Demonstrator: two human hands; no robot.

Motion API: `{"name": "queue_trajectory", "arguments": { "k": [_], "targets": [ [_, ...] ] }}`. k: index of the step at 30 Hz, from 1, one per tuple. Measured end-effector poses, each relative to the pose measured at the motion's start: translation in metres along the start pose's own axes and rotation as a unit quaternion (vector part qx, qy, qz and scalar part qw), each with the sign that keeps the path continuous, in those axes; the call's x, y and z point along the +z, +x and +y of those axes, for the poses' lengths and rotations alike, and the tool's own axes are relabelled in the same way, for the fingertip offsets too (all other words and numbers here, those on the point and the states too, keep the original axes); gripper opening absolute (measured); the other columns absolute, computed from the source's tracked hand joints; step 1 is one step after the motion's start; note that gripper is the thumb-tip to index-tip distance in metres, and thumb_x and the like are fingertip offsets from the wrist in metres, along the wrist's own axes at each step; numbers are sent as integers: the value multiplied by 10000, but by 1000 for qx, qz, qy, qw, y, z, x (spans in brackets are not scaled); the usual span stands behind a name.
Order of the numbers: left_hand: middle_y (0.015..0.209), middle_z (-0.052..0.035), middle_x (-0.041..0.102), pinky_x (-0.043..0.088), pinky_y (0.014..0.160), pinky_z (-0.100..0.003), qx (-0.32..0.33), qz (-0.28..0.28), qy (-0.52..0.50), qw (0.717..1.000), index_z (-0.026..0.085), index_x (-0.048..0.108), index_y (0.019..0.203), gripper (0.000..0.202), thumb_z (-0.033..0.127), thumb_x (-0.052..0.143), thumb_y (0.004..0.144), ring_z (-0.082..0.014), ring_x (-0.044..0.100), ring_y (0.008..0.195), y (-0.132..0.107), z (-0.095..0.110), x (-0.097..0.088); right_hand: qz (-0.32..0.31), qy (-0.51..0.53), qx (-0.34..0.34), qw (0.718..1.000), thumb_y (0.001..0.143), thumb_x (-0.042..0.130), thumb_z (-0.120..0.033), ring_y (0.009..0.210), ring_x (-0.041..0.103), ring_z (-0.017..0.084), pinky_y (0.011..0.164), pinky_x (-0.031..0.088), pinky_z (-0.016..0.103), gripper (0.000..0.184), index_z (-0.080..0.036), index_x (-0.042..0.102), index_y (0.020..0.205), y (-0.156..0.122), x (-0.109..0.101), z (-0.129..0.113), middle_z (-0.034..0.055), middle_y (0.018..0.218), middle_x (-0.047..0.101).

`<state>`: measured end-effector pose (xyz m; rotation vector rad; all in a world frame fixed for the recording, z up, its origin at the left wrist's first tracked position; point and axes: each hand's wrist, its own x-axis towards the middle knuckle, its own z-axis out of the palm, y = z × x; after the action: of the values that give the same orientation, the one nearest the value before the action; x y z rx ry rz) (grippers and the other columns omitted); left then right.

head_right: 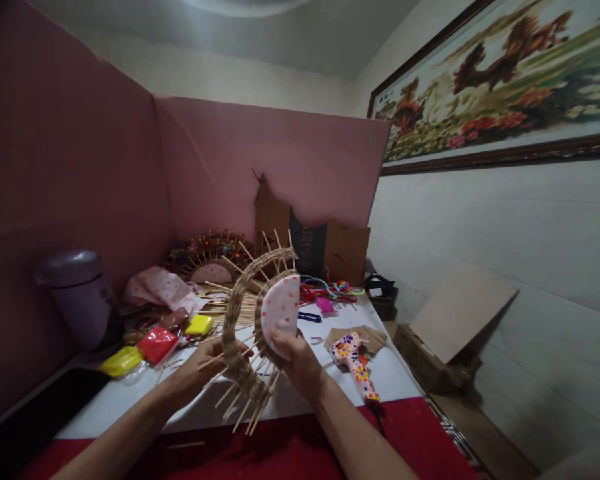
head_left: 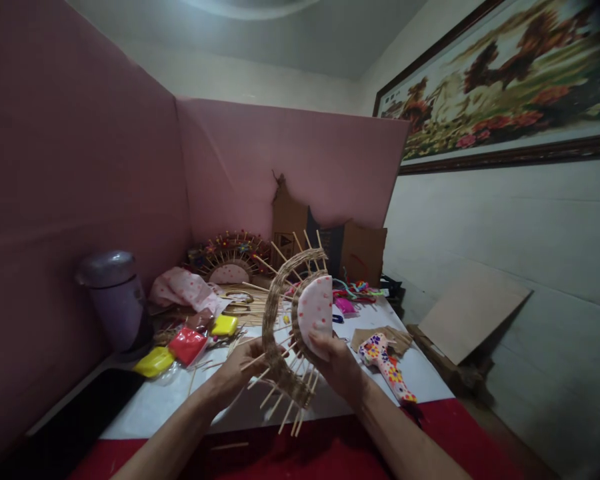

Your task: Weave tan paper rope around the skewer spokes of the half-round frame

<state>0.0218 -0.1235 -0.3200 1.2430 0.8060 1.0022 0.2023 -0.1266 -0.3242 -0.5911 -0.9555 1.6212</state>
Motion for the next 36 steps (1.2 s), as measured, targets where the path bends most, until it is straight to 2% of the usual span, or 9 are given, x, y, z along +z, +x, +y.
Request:
{"name": "queue_trajectory", "arguments": {
  "k": [5,7,10,13,17,24,28,34,36],
  "targets": [
    [840,-55,705,457,773,-278,61,69,-107,990,168,688,874,198,199,662,680,-165,630,785,3,16,-17,32,-13,29,999,628,683,-275,707,585,135,679,449,249,283,-150,651,881,1,-2,2,28,815,665],
    [899,-70,699,459,792,-286,75,63,-163,982,160,677,914,217,189,606,711,-174,623,841,1,22,-24,39,-26,50,998,609,692,-266,719,591,138,673,452,246,318,-146,647,899,0,-2,3,34,834,667],
    [976,-76,683,459,809,-283,75,23,-204,976,152,662,971,274,167,554,720,-183,607,913,-4,27,-29,41,-37,73,996,601,698,-249,724,599,139,674,455,244,340,-145,639,919,-2,0,6,36,844,672],
    [965,-60,685,468,783,-270,54,0,-194,980,149,655,980,297,117,558,701,-169,617,874,-6,27,-28,15,-49,77,996,594,695,-248,715,603,148,669,459,249,344,-127,644,912,-3,3,9,49,835,677],
    [923,-54,691,474,758,-242,40,10,-180,983,129,647,976,293,81,599,691,-124,629,771,-4,24,-29,19,-66,88,994,596,690,-261,721,611,162,681,469,266,347,-120,653,911,-2,2,11,51,821,681],
    [875,-69,703,486,711,-236,38,24,-192,980,115,635,986,330,61,623,661,-148,655,744,0,17,-37,-21,-77,106,991,569,717,-276,741,614,182,715,466,293,437,-120,652,972,4,-9,14,74,855,682],
    [823,-54,702,491,687,-235,46,35,-194,979,110,650,929,288,51,634,648,-144,654,712,1,16,-37,-9,-79,113,990,583,708,-274,726,606,175,699,461,296,414,-133,650,968,5,-15,18,68,850,680],
    [836,-55,702,487,692,-236,47,32,-198,979,114,654,951,318,53,647,639,-143,651,711,1,17,-36,-30,-73,109,991,580,705,-263,713,605,177,688,456,292,391,-121,656,941,5,-14,18,76,822,678],
    [860,-63,703,483,706,-240,45,34,-195,979,114,648,973,343,55,648,636,-140,648,714,0,18,-35,-10,-72,106,992,578,704,-257,674,597,159,654,453,275,352,-126,661,902,5,-13,17,64,797,676]
  ]
}}
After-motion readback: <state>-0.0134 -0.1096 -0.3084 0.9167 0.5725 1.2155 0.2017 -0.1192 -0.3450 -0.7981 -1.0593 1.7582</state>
